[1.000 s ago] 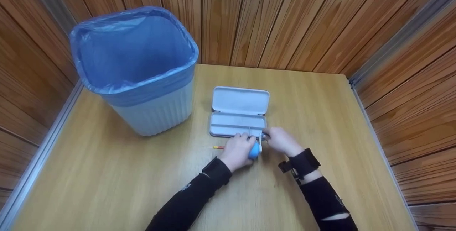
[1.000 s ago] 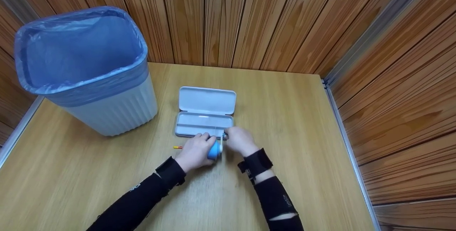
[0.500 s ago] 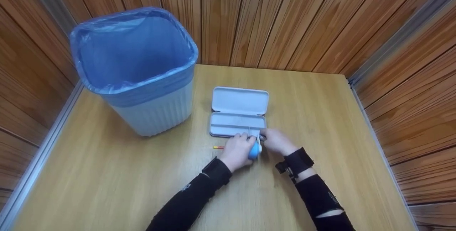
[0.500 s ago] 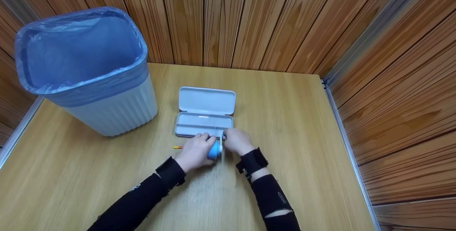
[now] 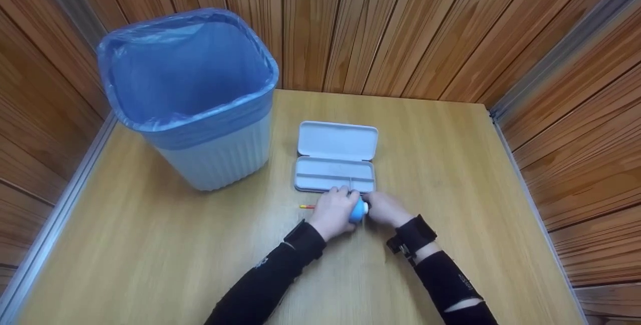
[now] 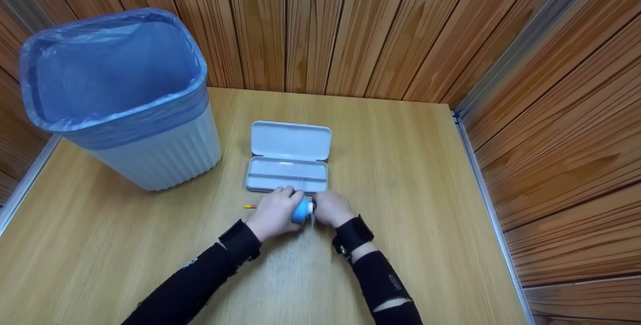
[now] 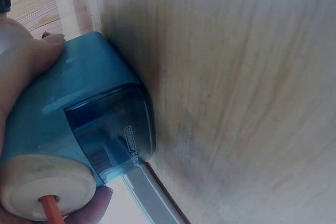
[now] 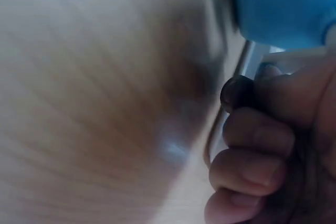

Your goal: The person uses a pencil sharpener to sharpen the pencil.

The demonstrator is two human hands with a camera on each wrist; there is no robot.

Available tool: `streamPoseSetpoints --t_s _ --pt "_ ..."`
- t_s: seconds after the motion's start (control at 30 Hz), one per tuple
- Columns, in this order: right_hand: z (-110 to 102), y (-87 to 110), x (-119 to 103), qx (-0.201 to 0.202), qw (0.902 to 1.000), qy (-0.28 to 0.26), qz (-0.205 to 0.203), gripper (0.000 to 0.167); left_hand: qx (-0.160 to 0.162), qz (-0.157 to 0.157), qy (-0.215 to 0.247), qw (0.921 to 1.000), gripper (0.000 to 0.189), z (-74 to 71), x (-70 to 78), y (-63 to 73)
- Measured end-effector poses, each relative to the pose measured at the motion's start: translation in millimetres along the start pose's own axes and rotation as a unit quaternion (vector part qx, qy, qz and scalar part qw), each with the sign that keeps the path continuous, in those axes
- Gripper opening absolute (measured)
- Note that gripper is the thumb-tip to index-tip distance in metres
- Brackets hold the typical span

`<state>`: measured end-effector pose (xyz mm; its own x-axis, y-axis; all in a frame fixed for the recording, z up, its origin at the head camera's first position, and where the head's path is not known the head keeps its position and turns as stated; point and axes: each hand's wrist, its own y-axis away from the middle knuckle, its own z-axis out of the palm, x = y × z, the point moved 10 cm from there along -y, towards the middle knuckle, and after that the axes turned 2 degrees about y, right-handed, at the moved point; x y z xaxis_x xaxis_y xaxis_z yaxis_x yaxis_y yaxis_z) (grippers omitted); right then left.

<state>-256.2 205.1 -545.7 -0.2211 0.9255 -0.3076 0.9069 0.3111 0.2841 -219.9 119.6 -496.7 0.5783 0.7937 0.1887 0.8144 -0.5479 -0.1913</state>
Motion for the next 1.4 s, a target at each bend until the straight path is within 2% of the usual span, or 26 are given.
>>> streamPoseSetpoints --t_s 0.2,0.4,0.57,0.7,0.87,1.07,1.27,1.4 --pt "5.6 9.5 -2.0 0.020 0.9994 0.025 -0.006 0.009 -0.007 -0.001 -0.003 1.0000 0.062 0.0 -0.6 -0.9" --pt "6.1 22.4 -5.9 0.048 0.9970 0.060 -0.009 0.017 -0.007 0.000 -0.004 1.0000 0.062 -0.6 0.2 -2.0" --pt "12.3 37.8 -10.0 0.022 0.9982 0.056 -0.009 0.020 -0.005 -0.002 -0.006 1.0000 0.062 -0.1 -1.0 -2.1" --pt "11.3 51.8 -15.2 0.018 0.9987 0.043 -0.019 0.021 -0.007 -0.003 -0.016 0.9998 0.063 0.5 -2.2 -2.4" --pt "3.0 66.0 -22.1 0.026 0.9985 0.028 -0.038 0.020 -0.020 -0.006 -0.008 0.9997 0.061 2.5 -2.8 -2.4" --pt "-12.4 76.1 -28.2 0.040 0.9977 0.017 -0.052 0.012 -0.018 -0.002 -0.008 0.9998 0.062 3.4 -0.8 -1.2" --pt "-36.3 74.9 -32.1 0.070 0.9962 0.005 -0.052 0.012 -0.016 -0.001 -0.010 0.9998 0.064 3.7 -0.9 -1.5" --pt "-52.3 67.6 -34.3 0.097 0.9937 0.027 -0.050 0.013 -0.024 -0.001 -0.004 0.9997 0.064 4.7 -1.0 -1.1"
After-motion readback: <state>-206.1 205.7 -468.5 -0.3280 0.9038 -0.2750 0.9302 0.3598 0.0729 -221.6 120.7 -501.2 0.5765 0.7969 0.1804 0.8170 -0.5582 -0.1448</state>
